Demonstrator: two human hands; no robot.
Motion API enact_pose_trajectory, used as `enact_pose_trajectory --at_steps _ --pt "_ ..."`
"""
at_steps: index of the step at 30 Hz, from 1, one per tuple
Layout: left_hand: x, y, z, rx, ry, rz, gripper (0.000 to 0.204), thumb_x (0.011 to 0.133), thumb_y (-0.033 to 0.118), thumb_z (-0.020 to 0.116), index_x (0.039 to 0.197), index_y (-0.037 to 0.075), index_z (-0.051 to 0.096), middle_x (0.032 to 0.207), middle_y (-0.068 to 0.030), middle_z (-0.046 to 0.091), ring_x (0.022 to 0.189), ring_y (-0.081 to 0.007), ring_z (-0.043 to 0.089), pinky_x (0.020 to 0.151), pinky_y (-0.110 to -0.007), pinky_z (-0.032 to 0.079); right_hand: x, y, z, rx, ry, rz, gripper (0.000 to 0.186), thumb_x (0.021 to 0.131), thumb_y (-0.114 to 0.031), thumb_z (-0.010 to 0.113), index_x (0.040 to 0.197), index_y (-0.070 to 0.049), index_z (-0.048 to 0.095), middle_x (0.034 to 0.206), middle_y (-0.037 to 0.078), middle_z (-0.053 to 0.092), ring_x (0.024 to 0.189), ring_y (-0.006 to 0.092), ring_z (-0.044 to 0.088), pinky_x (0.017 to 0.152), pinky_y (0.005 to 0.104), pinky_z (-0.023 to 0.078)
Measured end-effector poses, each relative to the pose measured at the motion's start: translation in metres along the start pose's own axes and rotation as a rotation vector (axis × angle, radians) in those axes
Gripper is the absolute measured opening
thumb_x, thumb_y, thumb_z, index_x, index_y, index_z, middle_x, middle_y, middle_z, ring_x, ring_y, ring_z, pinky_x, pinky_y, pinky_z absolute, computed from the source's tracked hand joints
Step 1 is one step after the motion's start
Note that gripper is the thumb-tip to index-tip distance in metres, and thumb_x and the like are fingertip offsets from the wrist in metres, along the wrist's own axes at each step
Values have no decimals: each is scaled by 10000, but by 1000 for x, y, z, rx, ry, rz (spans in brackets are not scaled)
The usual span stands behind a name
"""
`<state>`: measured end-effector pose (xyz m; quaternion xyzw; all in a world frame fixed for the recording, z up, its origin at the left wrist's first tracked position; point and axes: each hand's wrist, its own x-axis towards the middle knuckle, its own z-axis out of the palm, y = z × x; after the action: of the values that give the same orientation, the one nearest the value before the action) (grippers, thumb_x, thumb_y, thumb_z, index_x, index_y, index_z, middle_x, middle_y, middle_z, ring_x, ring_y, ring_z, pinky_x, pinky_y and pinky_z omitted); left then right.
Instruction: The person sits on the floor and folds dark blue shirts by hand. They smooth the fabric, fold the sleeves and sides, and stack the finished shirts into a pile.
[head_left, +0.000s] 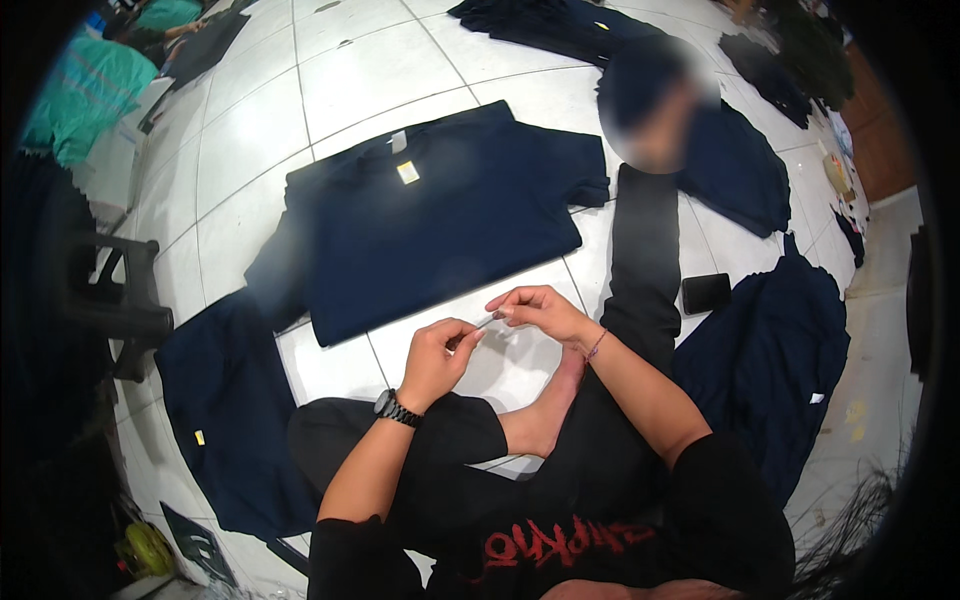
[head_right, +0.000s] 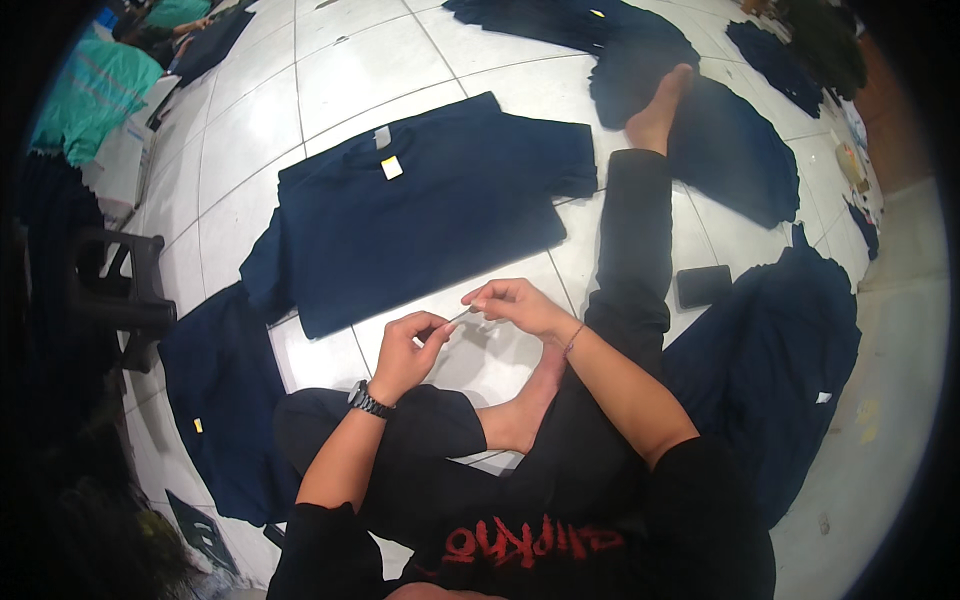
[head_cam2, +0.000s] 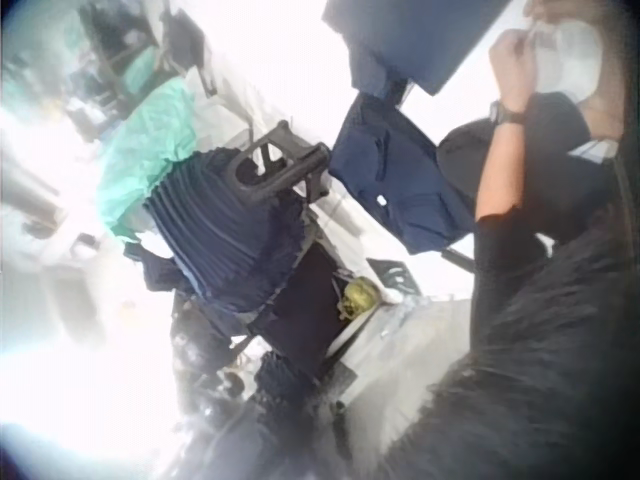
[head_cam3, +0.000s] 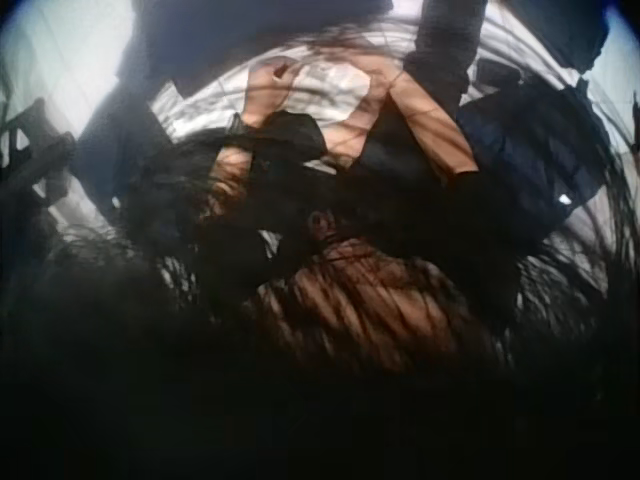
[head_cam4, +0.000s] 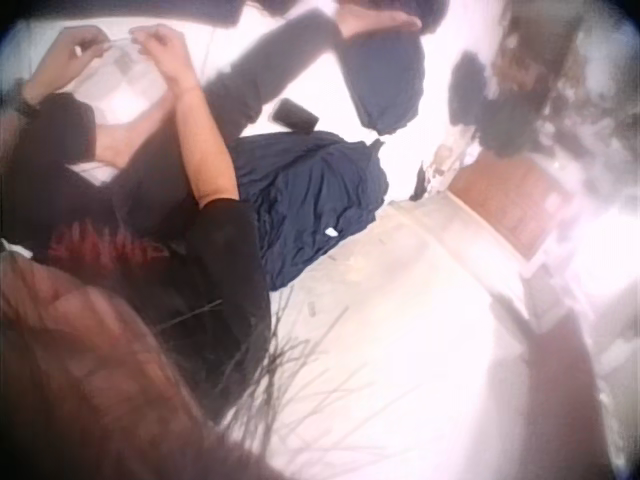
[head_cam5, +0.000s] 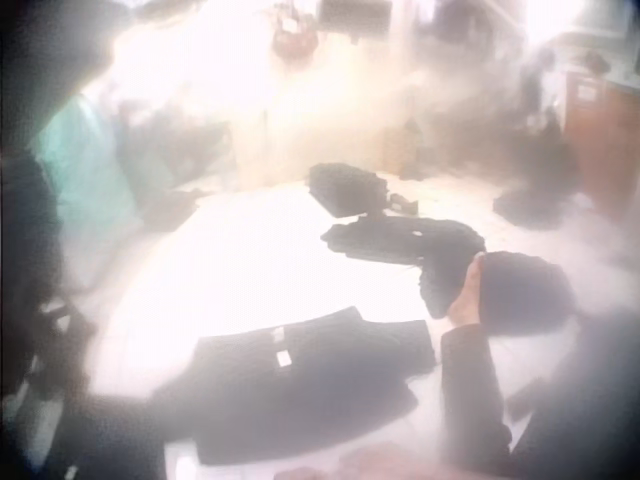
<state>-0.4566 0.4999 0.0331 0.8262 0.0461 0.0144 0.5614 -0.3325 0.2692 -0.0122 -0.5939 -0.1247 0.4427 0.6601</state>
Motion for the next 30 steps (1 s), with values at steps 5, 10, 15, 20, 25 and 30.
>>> enact_pose_trajectory --at_steps 5,10,15,20,25,30 --pt "-12 -18 -1 128 -26 20 214 946 213 828 1042 22 829 844 -132 774 684 -250 710 658 -358 552 0 -1 7 -40 -51 39 237 1085 -191 683 1255 -47 762 1334 59 740 1162 125 688 1020 318 545" --pt "-13 -11 7 119 -4 48 282 928 236 850 1114 26 824 897 -131 788 738 -239 723 703 -363 568 -2 5 13 -93 -86 42 300 1090 -265 686 1248 -23 764 1237 68 762 1105 148 696 973 333 554" --pt "-20 -23 4 70 4 55 239 946 178 832 1144 42 822 924 -123 795 774 -218 734 707 -342 564 1 6 22 -150 -217 35 314 1106 -288 653 1257 -30 748 1197 61 758 1029 151 710 945 330 566" --pt "-43 30 -44 169 154 231 150 1003 73 726 1097 -12 806 862 -134 754 756 -265 710 705 -370 541 19 -5 -81 -460 347 -281 284 1091 -296 683 1073 -14 710 971 46 744 851 135 693 782 317 557" --pt "-199 45 -125 357 578 -18 154 1044 -15 644 1103 -48 782 910 -100 624 834 -199 614 731 -337 520 33 -38 -145 -872 573 -166 265 1004 -271 756 1031 -8 739 964 139 778 893 272 752 842 395 582" --pt "-401 -9 -147 672 836 -387 182 1022 0 710 848 -18 661 851 -104 522 801 -219 528 747 -373 485 38 -23 -142 -1063 718 -57 340 949 -336 836 904 -19 721 866 151 760 823 278 739 785 409 572"
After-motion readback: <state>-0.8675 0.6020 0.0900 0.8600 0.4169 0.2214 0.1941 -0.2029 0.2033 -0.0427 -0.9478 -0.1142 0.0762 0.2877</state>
